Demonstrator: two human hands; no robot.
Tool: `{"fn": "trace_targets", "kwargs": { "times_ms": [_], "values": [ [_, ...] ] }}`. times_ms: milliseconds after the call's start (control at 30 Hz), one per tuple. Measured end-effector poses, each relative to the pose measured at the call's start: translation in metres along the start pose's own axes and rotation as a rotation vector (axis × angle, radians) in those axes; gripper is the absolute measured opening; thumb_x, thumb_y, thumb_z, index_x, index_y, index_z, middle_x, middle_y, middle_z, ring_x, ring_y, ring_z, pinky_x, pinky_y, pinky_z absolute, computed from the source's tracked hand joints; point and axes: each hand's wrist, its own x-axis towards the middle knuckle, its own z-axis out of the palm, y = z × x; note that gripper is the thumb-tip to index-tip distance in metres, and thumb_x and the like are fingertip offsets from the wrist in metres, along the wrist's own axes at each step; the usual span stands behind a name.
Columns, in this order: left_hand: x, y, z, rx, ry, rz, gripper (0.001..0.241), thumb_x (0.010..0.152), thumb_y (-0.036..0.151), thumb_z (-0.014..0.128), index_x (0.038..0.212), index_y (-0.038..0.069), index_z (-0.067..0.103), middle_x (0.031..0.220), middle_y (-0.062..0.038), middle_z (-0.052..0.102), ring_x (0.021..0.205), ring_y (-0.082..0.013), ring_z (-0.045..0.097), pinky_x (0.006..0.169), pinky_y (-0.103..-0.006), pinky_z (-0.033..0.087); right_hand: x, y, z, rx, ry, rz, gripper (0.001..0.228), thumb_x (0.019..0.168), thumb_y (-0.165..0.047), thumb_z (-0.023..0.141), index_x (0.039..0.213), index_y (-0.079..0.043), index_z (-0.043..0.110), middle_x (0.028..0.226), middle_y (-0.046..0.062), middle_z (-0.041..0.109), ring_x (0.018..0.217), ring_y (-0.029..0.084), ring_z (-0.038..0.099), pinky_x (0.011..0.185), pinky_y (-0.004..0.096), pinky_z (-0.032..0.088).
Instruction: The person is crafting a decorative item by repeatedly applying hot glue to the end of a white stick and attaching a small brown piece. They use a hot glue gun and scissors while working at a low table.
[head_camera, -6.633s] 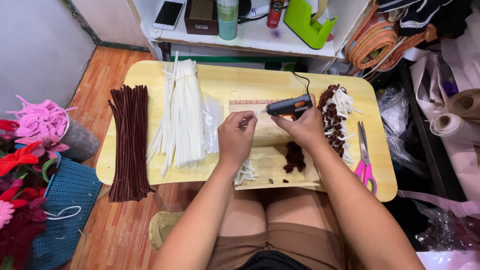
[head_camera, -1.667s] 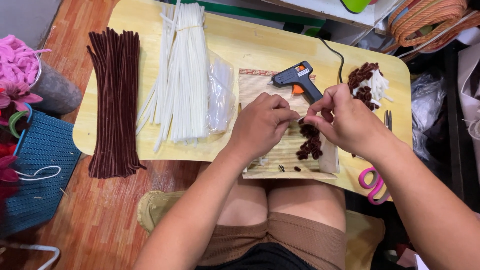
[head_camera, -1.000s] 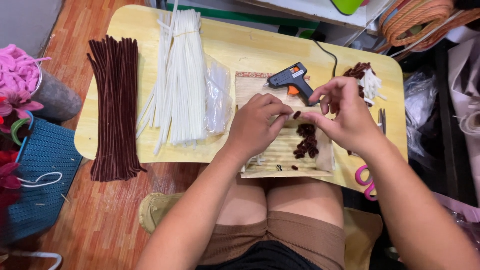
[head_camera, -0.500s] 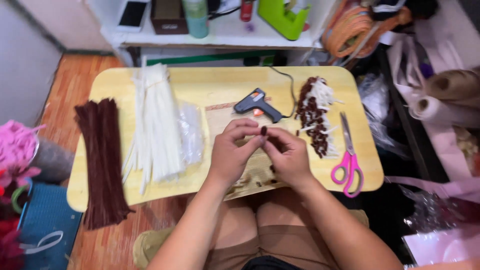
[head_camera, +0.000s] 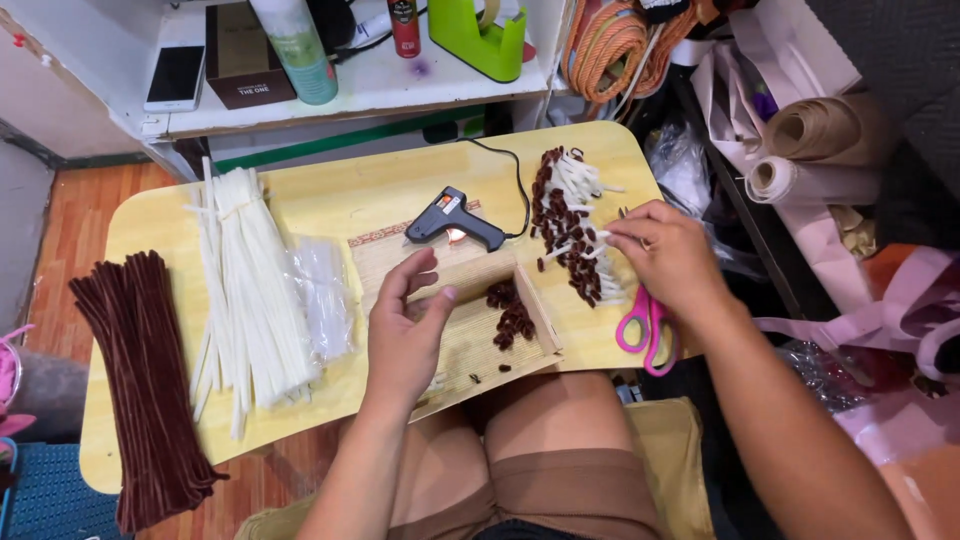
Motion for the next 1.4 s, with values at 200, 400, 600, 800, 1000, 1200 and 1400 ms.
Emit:
{"fn": "trace_targets", "kwargs": {
  "times_ms": [200, 400, 600, 800, 1000, 1200, 1400],
  "values": [
    [0.003, -0.016, -0.004, 0.086, -0.01, 0.028, 0.036, 0.09, 0.011, 0.075, 0.126, 0.011, 0.071, 0.123, -0.006, 0.061, 0.114, -0.018, 0.061, 0.092, -0.029, 0.053, 0.014, 0.006, -0.01, -0.401, -0.276, -0.107, 0.01, 0.095, -0.028, 0.07, 0.097, -0.024, 0.079, 0.1, -0.006, 0.071, 0.096, 0.023, 0.07, 0.082, 0.038, 0.057],
    [0.003, -0.016, -0.012, 0.135, 0.005, 0.05, 0.024, 0.089, 0.013, 0.078, 0.113, 0.013, 0.076, 0.115, -0.001, 0.065, 0.106, -0.0134, 0.063, 0.087, -0.0252, 0.055, 0.026, 0.004, -0.01, -0.522, -0.46, -0.081, 0.016, 0.095, -0.024, 0.063, 0.103, -0.021, 0.076, 0.112, -0.004, 0.07, 0.103, 0.027, 0.071, 0.087, 0.043, 0.058],
    [0.004, -0.012, -0.025, 0.192, -0.008, 0.139, 0.017, 0.092, 0.02, 0.071, 0.107, 0.013, 0.075, 0.114, -0.001, 0.066, 0.102, -0.0127, 0.066, 0.086, -0.0259, 0.055, 0.029, -0.018, -0.026, -0.327, -0.347, -0.017, 0.043, 0.09, -0.012, 0.062, 0.132, -0.018, 0.069, 0.128, 0.0, 0.066, 0.104, 0.026, 0.068, 0.085, 0.043, 0.052],
    [0.001, -0.014, -0.025, 0.178, 0.001, 0.15, 0.017, 0.092, 0.017, 0.076, 0.107, 0.011, 0.076, 0.108, -0.005, 0.066, 0.101, -0.0191, 0.066, 0.088, -0.0312, 0.055, 0.007, -0.085, 0.004, -0.02, -0.312, -0.34, 0.025, 0.087, -0.019, 0.078, 0.112, -0.015, 0.077, 0.104, 0.005, 0.076, 0.099, 0.026, 0.074, 0.085, 0.036, 0.055],
    [0.0, -0.023, -0.026, 0.191, 0.003, 0.207, 0.014, 0.091, 0.015, 0.076, 0.104, 0.011, 0.076, 0.105, -0.007, 0.068, 0.097, -0.0226, 0.069, 0.086, -0.0327, 0.058, -0.003, -0.105, 0.07, -0.209, -0.566, -0.875, 0.012, 0.082, -0.038, 0.073, 0.084, -0.027, 0.068, 0.092, -0.009, 0.063, 0.089, 0.018, 0.058, 0.083, 0.042, 0.039],
    [0.003, -0.031, -0.028, 0.151, 0.014, 0.248, 0.013, 0.091, 0.016, 0.076, 0.103, 0.012, 0.076, 0.104, -0.006, 0.068, 0.094, -0.0222, 0.07, 0.084, -0.0321, 0.059, 0.004, -0.11, 0.093, -0.18, -0.665, -1.007, 0.007, 0.08, -0.035, 0.071, 0.077, -0.028, 0.07, 0.082, -0.006, 0.056, 0.083, 0.02, 0.054, 0.087, 0.051, 0.037],
    [0.004, -0.033, -0.03, 0.142, 0.022, 0.264, 0.011, 0.092, 0.015, 0.075, 0.102, 0.013, 0.076, 0.103, -0.006, 0.069, 0.092, -0.0225, 0.071, 0.083, -0.0326, 0.061, 0.009, -0.105, 0.095, -0.447, -0.483, -0.91, 0.015, 0.078, -0.034, 0.068, 0.078, -0.018, 0.066, 0.079, 0.003, 0.054, 0.082, 0.026, 0.052, 0.086, 0.055, 0.037]
  ]
}}
